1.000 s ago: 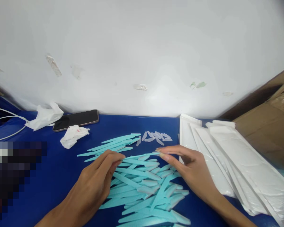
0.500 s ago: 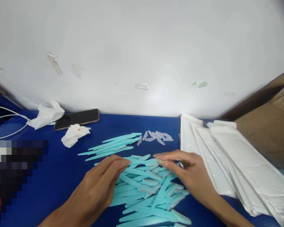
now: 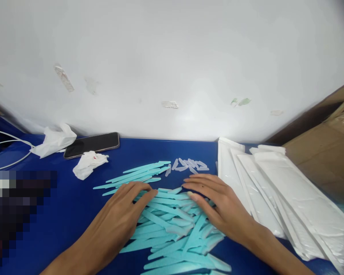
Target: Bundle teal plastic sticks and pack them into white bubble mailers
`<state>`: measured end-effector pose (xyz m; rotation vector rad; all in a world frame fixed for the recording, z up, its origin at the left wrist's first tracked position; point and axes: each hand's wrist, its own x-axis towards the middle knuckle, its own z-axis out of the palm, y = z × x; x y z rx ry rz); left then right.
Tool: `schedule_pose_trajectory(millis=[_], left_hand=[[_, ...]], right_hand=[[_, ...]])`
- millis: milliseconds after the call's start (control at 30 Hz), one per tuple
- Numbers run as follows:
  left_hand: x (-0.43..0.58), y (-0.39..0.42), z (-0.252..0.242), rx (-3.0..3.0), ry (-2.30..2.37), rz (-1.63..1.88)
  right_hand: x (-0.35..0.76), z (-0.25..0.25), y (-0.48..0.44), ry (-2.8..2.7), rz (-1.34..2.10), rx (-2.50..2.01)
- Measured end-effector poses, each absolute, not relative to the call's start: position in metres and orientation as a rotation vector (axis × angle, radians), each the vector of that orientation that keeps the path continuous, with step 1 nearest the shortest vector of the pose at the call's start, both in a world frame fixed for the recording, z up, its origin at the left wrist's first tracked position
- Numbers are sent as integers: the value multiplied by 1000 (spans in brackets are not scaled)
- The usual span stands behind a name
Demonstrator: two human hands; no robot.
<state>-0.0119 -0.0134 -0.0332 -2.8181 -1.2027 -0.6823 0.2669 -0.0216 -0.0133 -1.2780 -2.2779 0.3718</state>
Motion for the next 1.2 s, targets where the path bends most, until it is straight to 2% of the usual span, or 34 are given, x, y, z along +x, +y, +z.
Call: schedule_pose_trajectory(millis=[133,267,500,833,1200], left_hand=[[-18,-11,-40,-2848,-1223,-541],[-19,-12,-45,-2849,-1254,-611],[-15,-5,-45,-2960,-1432,-754],[-12,-9,-46,-2834,-1558,-725],[-13,-7,-41,-2760,-1393,-752]], right_hand=[[271,-23,-15,-2425,18,-1395],[275,-29,-12,-2458,-85,-1370],[281,-31,-15,-2437,-50,-1362],[280,-29,-20,-2419,44,-1379],[275,-30,-27,-2254,238,-1308]])
